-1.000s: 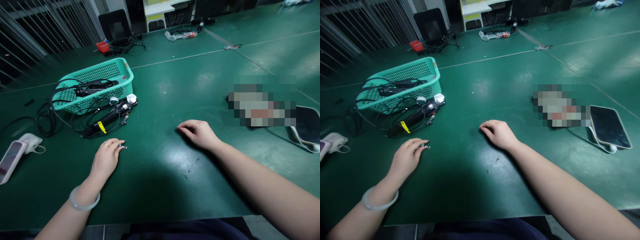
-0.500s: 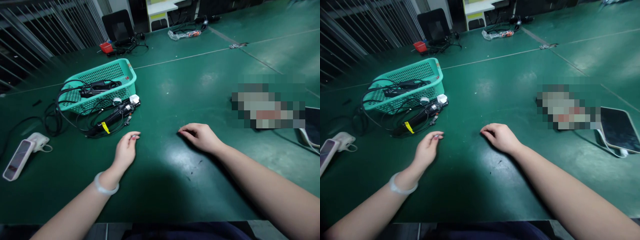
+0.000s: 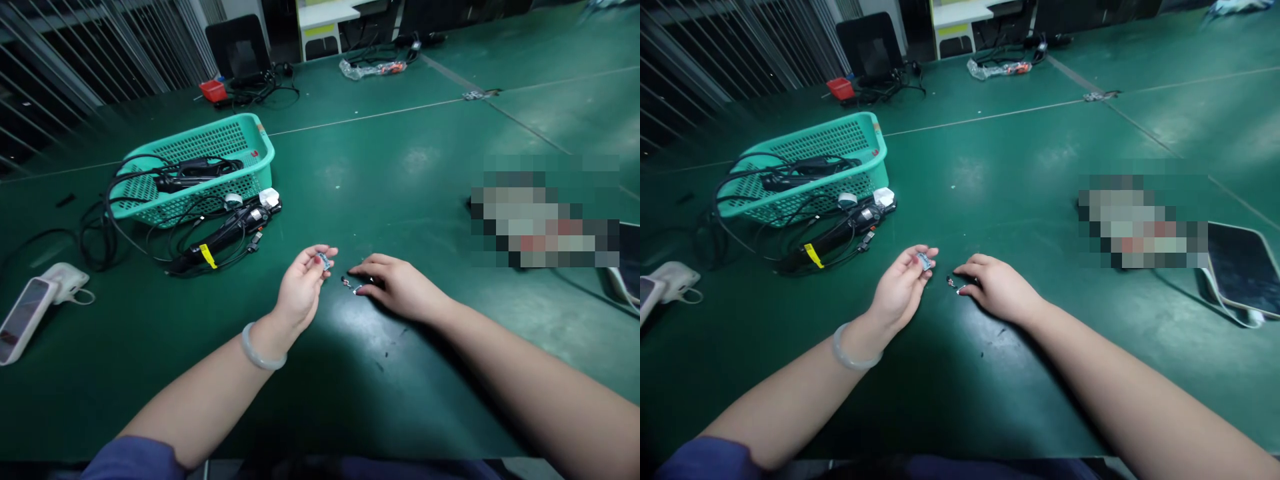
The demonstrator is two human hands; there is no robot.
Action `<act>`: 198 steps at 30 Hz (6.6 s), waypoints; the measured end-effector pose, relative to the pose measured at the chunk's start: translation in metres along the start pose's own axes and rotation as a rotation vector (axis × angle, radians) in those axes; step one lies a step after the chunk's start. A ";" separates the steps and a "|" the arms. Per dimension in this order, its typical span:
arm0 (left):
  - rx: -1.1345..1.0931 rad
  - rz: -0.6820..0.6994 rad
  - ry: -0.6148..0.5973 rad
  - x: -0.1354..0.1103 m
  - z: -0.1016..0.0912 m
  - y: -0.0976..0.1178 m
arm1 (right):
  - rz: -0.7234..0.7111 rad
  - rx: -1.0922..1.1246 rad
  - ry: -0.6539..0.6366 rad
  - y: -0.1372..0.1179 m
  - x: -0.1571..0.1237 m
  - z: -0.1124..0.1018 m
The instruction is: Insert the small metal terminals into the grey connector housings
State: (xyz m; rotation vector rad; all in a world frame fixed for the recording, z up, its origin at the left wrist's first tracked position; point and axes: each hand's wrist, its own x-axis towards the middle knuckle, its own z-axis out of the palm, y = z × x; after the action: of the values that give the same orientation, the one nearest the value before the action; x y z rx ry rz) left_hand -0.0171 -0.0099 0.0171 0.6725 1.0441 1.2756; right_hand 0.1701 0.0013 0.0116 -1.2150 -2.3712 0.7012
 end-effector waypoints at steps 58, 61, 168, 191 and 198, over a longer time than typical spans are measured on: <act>0.364 -0.037 -0.206 -0.003 0.000 -0.009 | 0.343 0.832 0.223 -0.013 0.011 0.003; 0.369 0.015 -0.210 -0.003 -0.001 -0.011 | 0.310 0.852 0.262 -0.015 0.011 0.006; -0.054 0.021 -0.011 0.008 -0.001 -0.012 | 0.034 -0.245 0.280 -0.018 0.006 0.019; 0.111 -0.011 -0.184 0.001 0.001 -0.012 | -0.010 0.000 0.419 -0.017 -0.002 -0.010; 0.103 -0.035 -0.203 0.001 0.002 -0.012 | -0.008 0.027 0.339 -0.013 -0.003 -0.012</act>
State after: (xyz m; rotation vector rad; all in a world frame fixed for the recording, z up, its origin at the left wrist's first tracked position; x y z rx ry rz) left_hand -0.0101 -0.0113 0.0076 0.8407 0.9542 1.1043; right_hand 0.1697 -0.0051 0.0283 -1.2052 -2.0791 0.4788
